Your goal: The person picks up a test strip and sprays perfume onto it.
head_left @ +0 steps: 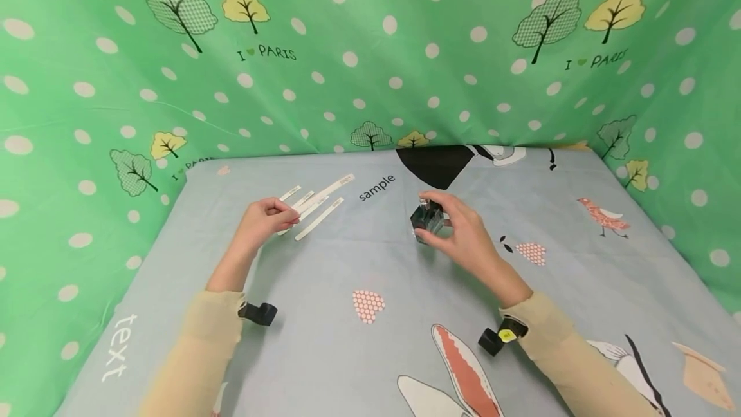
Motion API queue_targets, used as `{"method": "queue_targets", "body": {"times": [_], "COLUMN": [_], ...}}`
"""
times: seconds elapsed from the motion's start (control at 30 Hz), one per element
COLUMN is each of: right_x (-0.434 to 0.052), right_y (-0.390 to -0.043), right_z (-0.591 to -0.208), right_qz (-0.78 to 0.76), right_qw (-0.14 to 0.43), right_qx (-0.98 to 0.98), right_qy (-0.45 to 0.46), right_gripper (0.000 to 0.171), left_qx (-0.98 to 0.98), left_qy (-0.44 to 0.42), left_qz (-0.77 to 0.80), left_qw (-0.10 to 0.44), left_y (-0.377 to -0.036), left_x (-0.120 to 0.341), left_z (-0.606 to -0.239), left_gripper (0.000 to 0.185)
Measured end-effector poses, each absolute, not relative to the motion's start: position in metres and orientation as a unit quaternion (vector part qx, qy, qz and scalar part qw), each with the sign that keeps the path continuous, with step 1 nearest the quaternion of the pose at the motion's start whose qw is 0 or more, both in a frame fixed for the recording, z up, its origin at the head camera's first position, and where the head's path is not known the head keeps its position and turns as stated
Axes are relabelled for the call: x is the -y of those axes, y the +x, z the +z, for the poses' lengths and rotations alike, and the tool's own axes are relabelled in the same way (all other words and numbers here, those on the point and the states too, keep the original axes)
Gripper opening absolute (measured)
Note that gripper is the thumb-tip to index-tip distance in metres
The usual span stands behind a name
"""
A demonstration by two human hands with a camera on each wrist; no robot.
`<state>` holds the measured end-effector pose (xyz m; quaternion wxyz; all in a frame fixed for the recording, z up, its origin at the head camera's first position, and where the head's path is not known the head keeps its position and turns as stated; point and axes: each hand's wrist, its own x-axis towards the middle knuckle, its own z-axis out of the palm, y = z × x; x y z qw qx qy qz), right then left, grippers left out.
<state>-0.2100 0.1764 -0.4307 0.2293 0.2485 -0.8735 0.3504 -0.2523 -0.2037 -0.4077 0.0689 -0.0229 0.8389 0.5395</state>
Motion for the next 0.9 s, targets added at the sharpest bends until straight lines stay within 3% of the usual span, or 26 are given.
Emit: {"method": "queue_targets", "body": {"times": [0.9], "right_x": [-0.167], "right_y": [-0.215], "right_z": [-0.429], "right_qz": [0.344], "right_qw": [0.240], "right_qx": [0.872], "right_qy": [0.254], "right_gripper": [0.062], "left_qx": [-0.838], "left_qy": [0.011], "left_qz": [0.538], "left_qw": [0.090], "left_y": [-0.243], "left_x": [0.174], "left_z": [-0.402], "left_gripper": [0.018]}}
